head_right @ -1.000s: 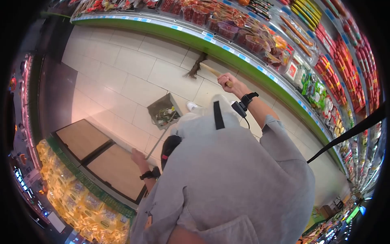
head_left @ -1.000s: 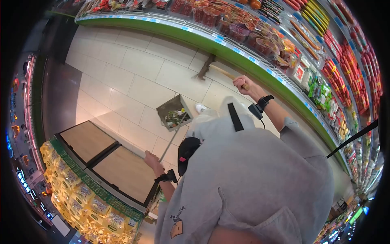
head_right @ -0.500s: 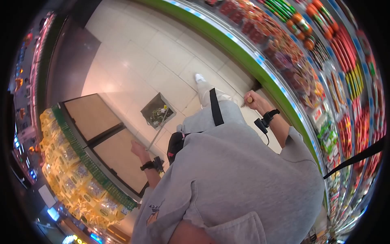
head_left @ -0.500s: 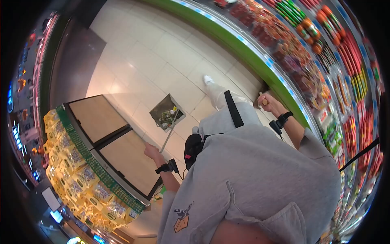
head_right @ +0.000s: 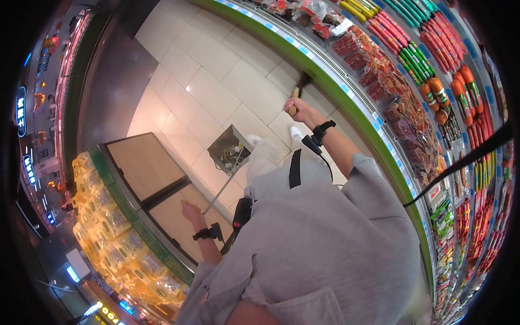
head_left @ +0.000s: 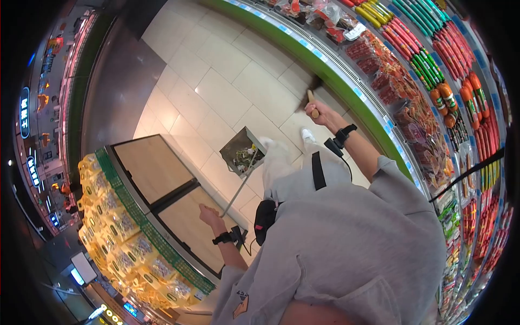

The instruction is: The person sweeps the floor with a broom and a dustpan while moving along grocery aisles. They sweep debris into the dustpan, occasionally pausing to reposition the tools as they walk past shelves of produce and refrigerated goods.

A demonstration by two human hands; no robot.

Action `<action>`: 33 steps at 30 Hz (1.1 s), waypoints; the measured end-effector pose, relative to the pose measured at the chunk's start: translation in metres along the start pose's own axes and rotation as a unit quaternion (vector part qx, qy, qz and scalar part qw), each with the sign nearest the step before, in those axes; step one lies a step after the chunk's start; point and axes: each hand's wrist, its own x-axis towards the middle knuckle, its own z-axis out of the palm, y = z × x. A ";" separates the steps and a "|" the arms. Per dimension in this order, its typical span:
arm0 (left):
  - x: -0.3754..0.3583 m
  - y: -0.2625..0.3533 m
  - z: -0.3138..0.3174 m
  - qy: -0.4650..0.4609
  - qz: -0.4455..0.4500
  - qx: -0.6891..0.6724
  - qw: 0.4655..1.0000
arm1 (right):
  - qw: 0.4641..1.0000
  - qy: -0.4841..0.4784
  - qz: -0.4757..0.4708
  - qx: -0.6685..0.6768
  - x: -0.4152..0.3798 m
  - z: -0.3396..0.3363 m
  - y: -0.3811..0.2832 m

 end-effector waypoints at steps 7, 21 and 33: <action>0.070 0.038 0.061 -0.059 -0.025 -0.063 0.996 | 0.998 0.012 -0.008 -0.056 0.024 0.011 -0.039; 0.267 0.108 0.155 -0.097 -0.028 0.026 0.995 | 0.992 0.107 -0.046 0.044 -0.049 0.041 0.030; 0.406 0.167 0.218 -0.059 -0.052 0.086 0.993 | 0.956 0.127 -0.089 0.249 0.117 0.105 -0.019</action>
